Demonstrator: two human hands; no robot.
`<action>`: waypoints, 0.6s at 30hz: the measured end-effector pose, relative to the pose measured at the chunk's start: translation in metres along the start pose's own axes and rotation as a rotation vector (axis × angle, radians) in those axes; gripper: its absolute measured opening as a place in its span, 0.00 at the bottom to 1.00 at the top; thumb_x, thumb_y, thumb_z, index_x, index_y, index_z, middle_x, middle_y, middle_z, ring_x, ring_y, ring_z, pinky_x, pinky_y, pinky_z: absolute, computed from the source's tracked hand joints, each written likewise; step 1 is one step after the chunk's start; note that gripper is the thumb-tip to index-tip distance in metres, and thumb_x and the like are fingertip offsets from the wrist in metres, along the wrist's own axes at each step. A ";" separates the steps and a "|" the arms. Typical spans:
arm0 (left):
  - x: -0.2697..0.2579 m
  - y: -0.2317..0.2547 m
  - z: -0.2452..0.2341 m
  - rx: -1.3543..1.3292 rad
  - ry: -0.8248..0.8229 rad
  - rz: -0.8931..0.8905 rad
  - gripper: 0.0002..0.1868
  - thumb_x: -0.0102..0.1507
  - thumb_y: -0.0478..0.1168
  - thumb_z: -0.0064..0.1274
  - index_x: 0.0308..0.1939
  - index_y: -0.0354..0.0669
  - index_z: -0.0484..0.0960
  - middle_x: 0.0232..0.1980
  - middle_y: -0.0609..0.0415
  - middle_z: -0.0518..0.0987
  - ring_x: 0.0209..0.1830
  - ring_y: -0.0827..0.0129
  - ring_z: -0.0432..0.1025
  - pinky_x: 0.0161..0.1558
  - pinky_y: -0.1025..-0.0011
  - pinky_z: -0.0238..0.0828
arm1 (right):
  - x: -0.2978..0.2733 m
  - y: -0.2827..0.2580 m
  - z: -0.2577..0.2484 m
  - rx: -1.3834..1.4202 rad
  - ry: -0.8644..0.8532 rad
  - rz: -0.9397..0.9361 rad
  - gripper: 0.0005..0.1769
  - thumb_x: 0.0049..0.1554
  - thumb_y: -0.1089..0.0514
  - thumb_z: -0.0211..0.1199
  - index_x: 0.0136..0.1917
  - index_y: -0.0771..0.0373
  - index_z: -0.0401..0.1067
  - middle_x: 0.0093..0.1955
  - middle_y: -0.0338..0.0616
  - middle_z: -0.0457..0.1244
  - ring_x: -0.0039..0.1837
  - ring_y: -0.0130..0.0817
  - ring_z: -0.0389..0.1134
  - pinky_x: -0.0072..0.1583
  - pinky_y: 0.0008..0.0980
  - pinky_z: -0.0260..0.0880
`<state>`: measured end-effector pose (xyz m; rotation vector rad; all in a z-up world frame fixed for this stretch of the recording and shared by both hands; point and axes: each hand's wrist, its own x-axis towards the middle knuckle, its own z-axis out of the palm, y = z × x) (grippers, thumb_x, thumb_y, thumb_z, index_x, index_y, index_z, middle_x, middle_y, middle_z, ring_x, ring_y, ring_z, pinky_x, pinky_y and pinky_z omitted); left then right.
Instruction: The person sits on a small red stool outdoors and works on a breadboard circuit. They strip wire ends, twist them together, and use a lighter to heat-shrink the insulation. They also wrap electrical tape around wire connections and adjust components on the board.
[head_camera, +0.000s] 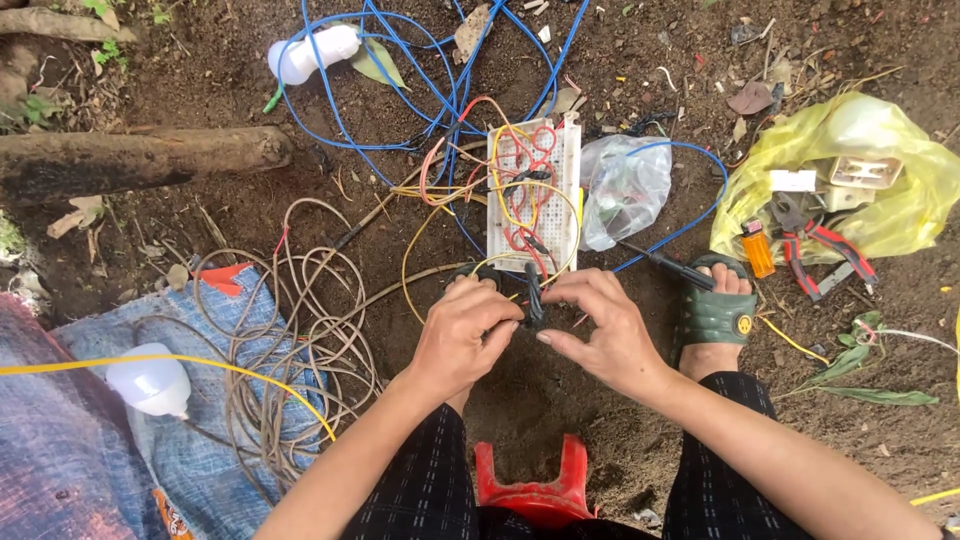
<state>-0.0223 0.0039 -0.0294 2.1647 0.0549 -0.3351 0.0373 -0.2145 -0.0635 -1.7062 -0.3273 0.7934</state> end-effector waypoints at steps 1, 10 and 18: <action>0.000 0.001 0.000 0.007 -0.001 0.001 0.05 0.61 0.35 0.59 0.37 0.51 0.86 0.37 0.58 0.84 0.41 0.57 0.77 0.47 0.63 0.75 | 0.000 -0.002 0.001 0.054 -0.009 0.050 0.21 0.46 0.61 0.76 0.54 0.56 0.78 0.54 0.43 0.67 0.56 0.42 0.66 0.55 0.42 0.70; 0.003 0.006 -0.002 0.020 0.009 0.013 0.04 0.61 0.34 0.60 0.37 0.49 0.86 0.36 0.58 0.84 0.40 0.57 0.77 0.47 0.62 0.75 | 0.000 0.001 0.008 0.210 -0.008 0.122 0.07 0.50 0.66 0.72 0.43 0.59 0.78 0.50 0.44 0.65 0.49 0.34 0.65 0.47 0.34 0.67; 0.000 0.001 0.001 0.013 0.044 0.002 0.04 0.61 0.34 0.60 0.36 0.51 0.86 0.36 0.59 0.83 0.40 0.58 0.77 0.48 0.63 0.74 | -0.019 0.027 0.022 0.487 0.002 0.410 0.14 0.52 0.69 0.66 0.53 0.65 0.75 0.42 0.48 0.71 0.42 0.28 0.68 0.43 0.29 0.69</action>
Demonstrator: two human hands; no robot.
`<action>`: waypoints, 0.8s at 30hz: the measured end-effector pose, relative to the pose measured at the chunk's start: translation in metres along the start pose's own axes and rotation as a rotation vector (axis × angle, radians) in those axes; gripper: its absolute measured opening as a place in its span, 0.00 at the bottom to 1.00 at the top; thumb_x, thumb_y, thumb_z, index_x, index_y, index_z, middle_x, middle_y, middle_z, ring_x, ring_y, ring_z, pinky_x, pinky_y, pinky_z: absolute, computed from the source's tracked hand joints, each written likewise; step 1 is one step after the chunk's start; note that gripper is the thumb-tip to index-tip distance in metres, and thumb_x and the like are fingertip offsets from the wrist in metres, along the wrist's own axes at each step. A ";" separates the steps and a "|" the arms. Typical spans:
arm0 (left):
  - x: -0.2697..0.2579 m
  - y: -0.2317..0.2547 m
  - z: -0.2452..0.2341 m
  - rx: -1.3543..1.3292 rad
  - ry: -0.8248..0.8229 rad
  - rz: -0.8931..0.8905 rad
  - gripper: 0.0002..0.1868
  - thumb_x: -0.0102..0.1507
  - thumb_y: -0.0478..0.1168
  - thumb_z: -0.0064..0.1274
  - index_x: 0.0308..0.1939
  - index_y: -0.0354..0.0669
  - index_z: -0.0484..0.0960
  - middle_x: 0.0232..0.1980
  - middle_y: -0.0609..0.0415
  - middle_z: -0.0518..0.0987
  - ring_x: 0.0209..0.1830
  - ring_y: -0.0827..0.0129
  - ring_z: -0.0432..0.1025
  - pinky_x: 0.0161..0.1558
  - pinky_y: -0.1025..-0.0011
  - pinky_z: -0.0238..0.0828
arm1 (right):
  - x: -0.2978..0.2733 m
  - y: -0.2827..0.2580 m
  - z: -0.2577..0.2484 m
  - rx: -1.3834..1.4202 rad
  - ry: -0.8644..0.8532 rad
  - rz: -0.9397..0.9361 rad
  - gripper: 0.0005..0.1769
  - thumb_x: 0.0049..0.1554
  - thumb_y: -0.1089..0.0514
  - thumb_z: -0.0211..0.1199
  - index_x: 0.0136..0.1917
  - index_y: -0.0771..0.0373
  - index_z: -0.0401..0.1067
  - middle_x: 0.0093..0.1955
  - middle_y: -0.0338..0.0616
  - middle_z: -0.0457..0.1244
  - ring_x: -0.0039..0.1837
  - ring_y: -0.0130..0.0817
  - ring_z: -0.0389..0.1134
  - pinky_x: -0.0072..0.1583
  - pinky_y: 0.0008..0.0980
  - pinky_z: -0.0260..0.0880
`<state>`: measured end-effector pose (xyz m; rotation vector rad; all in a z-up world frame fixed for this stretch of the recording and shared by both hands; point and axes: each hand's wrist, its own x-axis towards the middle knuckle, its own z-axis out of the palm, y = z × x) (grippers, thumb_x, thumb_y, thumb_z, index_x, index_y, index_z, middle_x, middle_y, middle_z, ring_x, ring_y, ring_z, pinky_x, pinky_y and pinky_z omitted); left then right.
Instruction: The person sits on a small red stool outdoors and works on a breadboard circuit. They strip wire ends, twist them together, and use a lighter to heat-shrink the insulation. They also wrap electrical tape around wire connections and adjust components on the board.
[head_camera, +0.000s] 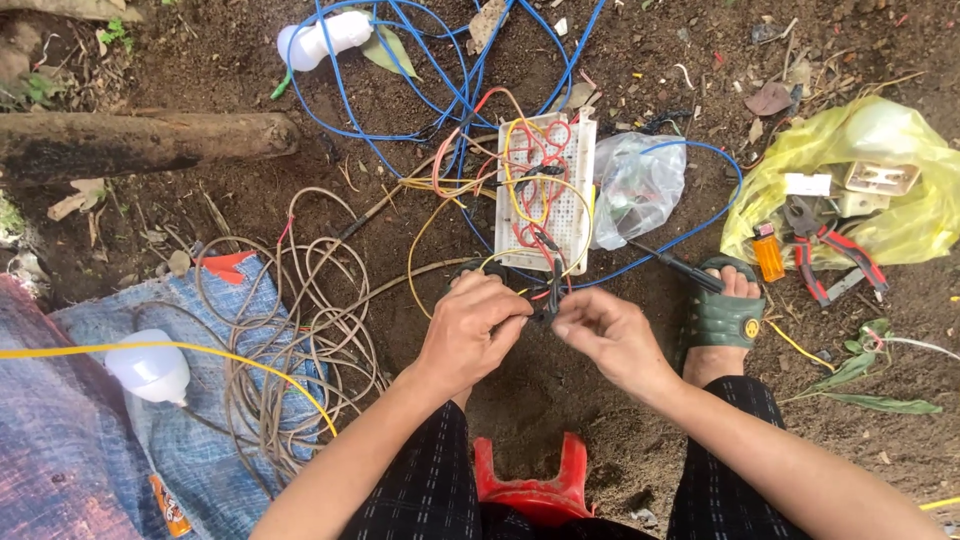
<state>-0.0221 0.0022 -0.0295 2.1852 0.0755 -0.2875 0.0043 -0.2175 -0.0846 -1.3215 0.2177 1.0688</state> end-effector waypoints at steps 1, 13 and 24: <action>0.000 0.001 -0.001 0.001 0.003 -0.006 0.04 0.61 0.35 0.60 0.36 0.51 0.86 0.36 0.59 0.83 0.40 0.58 0.76 0.48 0.63 0.74 | -0.002 -0.002 0.003 0.041 -0.022 0.099 0.13 0.51 0.68 0.69 0.52 0.67 0.78 0.40 0.49 0.72 0.41 0.28 0.67 0.44 0.30 0.68; 0.001 0.003 -0.003 -0.004 -0.010 -0.027 0.06 0.61 0.33 0.58 0.37 0.50 0.86 0.34 0.57 0.83 0.40 0.57 0.77 0.47 0.63 0.74 | -0.004 -0.032 0.013 -0.355 0.083 -0.369 0.04 0.50 0.61 0.74 0.36 0.61 0.81 0.29 0.45 0.66 0.30 0.32 0.65 0.34 0.28 0.65; 0.008 0.010 -0.006 0.066 -0.122 0.093 0.03 0.62 0.33 0.58 0.36 0.46 0.85 0.33 0.54 0.81 0.39 0.56 0.76 0.46 0.62 0.75 | 0.015 -0.045 0.001 -0.705 0.119 -1.003 0.08 0.57 0.62 0.61 0.46 0.54 0.80 0.46 0.37 0.72 0.43 0.36 0.68 0.45 0.33 0.69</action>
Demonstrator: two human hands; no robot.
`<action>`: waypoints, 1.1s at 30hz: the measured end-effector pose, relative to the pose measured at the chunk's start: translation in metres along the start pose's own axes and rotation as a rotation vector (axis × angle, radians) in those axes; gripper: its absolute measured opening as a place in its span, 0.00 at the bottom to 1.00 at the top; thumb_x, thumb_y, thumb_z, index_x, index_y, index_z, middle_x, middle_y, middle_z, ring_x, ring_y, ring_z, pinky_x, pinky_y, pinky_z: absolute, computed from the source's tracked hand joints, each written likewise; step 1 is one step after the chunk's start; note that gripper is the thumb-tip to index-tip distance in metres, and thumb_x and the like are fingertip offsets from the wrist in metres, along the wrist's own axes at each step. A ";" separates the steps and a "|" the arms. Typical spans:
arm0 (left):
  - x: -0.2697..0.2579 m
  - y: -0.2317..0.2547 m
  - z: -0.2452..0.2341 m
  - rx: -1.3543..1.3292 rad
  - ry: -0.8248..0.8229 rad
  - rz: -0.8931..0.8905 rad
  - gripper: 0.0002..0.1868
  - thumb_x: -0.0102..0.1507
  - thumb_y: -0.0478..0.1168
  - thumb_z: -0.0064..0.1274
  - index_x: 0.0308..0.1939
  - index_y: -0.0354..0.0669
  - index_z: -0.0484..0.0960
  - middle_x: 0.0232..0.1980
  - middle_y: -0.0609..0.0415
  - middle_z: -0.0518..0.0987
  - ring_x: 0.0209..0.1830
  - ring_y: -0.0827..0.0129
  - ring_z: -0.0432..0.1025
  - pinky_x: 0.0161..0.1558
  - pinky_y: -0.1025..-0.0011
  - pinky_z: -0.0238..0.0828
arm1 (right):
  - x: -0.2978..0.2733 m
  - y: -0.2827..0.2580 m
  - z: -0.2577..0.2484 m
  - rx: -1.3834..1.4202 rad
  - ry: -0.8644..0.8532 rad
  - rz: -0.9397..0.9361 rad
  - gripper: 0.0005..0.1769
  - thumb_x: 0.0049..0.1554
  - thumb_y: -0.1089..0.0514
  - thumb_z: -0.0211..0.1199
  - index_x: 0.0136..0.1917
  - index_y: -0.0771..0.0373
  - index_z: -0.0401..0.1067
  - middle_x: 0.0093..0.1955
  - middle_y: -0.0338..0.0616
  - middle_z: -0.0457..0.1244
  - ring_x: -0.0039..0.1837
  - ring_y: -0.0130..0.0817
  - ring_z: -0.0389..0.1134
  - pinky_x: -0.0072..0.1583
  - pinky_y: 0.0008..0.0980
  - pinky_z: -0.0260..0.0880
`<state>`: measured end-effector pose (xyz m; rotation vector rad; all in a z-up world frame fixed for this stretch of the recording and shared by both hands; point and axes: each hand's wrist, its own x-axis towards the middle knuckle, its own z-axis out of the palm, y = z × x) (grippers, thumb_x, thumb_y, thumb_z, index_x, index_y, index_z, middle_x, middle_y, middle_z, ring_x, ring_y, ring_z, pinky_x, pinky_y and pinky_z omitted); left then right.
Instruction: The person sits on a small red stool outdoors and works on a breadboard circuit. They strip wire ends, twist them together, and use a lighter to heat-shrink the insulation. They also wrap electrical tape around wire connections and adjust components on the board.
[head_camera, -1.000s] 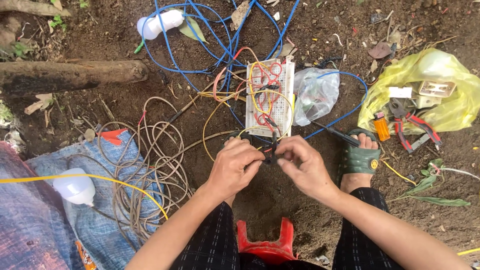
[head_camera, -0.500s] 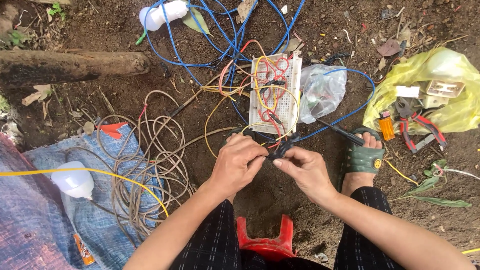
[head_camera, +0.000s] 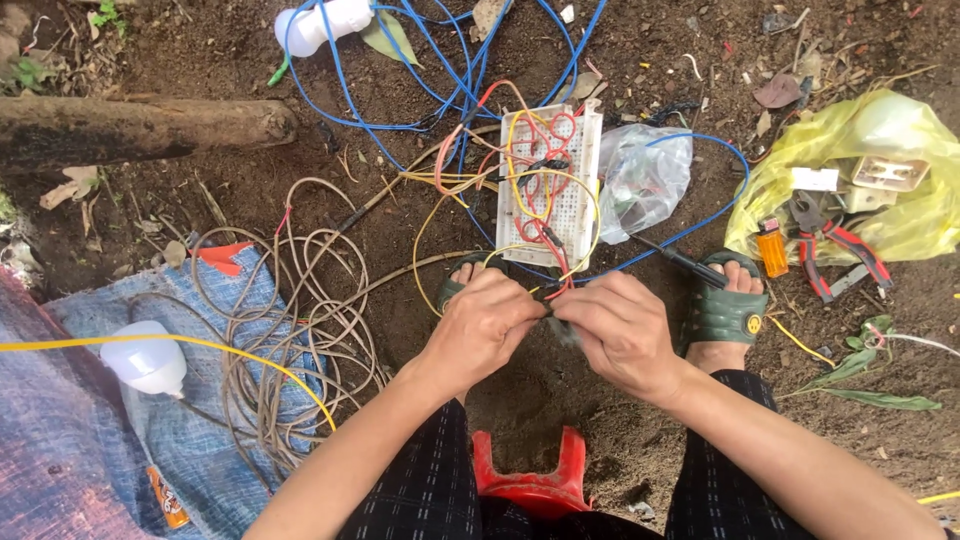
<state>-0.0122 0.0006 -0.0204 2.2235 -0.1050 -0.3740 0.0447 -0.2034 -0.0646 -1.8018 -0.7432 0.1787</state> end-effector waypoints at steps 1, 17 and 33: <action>-0.001 -0.003 0.002 0.004 -0.007 0.011 0.03 0.62 0.34 0.58 0.36 0.46 0.85 0.33 0.55 0.81 0.39 0.56 0.76 0.46 0.63 0.75 | -0.001 0.002 0.001 0.012 -0.026 0.021 0.08 0.58 0.62 0.60 0.46 0.54 0.79 0.44 0.37 0.72 0.42 0.36 0.68 0.43 0.32 0.68; 0.003 0.009 0.011 0.393 0.203 0.343 0.02 0.67 0.34 0.53 0.42 0.41 0.80 0.37 0.49 0.75 0.39 0.56 0.75 0.46 0.60 0.79 | 0.004 0.001 0.000 0.158 -0.149 0.473 0.02 0.55 0.61 0.67 0.42 0.61 0.76 0.31 0.47 0.64 0.34 0.47 0.68 0.36 0.41 0.67; 0.015 0.016 0.007 0.545 0.221 0.276 0.09 0.71 0.37 0.43 0.42 0.45 0.80 0.35 0.55 0.71 0.38 0.60 0.70 0.44 0.61 0.72 | 0.000 -0.001 -0.006 0.400 -0.110 0.573 0.05 0.58 0.64 0.63 0.49 0.63 0.75 0.34 0.47 0.68 0.37 0.36 0.67 0.39 0.33 0.69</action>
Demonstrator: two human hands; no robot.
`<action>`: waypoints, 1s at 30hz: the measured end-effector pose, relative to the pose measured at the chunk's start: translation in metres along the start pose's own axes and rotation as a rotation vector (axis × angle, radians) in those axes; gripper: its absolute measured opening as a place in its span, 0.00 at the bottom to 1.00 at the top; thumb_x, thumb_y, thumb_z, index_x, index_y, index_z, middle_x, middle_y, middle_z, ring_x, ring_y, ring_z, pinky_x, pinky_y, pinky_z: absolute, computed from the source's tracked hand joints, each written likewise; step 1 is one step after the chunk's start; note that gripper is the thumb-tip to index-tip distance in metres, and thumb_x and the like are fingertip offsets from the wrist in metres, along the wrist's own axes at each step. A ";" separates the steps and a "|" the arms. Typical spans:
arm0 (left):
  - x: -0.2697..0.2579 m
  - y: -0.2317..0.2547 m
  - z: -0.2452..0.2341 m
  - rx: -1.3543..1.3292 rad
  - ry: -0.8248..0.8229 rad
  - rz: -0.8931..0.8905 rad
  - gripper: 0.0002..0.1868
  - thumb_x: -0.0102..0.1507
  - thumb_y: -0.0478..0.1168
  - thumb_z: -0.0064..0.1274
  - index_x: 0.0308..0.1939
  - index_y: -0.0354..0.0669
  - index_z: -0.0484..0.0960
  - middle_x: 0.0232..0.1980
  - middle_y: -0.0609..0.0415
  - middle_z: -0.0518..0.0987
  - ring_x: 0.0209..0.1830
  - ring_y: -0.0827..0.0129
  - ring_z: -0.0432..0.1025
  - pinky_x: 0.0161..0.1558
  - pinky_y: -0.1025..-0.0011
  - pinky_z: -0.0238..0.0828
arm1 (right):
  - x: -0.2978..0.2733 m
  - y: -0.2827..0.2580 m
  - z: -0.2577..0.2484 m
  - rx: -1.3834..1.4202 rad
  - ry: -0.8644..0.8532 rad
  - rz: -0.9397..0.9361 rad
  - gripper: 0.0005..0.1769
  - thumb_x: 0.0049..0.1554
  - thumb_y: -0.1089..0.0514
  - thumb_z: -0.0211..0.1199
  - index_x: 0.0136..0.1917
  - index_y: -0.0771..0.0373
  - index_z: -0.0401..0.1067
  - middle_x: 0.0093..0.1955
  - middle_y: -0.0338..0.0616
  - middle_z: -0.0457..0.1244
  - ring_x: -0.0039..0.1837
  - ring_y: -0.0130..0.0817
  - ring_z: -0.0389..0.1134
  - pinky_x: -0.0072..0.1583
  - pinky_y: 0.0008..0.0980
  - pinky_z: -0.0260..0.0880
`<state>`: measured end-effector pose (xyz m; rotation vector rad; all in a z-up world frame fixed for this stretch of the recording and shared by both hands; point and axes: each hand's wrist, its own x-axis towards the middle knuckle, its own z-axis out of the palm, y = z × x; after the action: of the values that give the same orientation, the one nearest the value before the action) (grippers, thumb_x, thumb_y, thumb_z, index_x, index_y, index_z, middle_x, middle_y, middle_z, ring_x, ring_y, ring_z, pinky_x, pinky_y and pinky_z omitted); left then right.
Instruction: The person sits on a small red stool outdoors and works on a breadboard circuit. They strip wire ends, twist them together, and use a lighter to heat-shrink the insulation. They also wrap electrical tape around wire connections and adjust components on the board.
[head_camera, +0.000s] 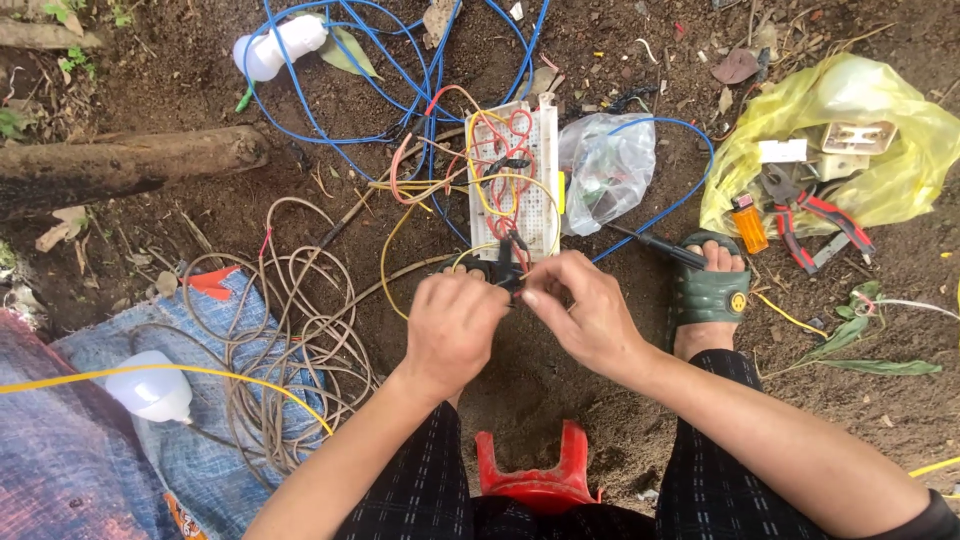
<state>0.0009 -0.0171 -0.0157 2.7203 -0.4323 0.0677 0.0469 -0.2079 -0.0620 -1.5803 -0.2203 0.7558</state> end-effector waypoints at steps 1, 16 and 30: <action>-0.005 -0.003 0.003 -0.051 -0.009 -0.085 0.08 0.71 0.39 0.45 0.42 0.46 0.79 0.34 0.56 0.70 0.38 0.60 0.69 0.43 0.61 0.71 | -0.003 0.006 0.000 -0.038 0.015 -0.055 0.03 0.58 0.61 0.64 0.47 0.61 0.75 0.34 0.45 0.66 0.38 0.36 0.67 0.39 0.32 0.69; -0.005 0.003 -0.008 -0.074 0.028 0.048 0.11 0.72 0.38 0.44 0.42 0.43 0.83 0.47 0.51 0.80 0.43 0.58 0.73 0.46 0.63 0.73 | -0.009 0.019 0.015 0.161 0.002 0.000 0.15 0.59 0.63 0.63 0.59 0.58 0.80 0.39 0.46 0.72 0.43 0.35 0.70 0.46 0.36 0.69; -0.028 0.004 0.013 -0.205 0.007 -0.106 0.08 0.71 0.37 0.48 0.46 0.39 0.81 0.51 0.47 0.81 0.47 0.53 0.74 0.53 0.60 0.71 | -0.012 0.012 0.028 0.541 0.034 0.595 0.08 0.55 0.60 0.66 0.45 0.65 0.82 0.33 0.46 0.70 0.37 0.27 0.65 0.39 0.23 0.65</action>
<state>-0.0269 -0.0177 -0.0288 2.5347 -0.2765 0.0039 0.0182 -0.1936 -0.0685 -1.1316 0.4711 1.1302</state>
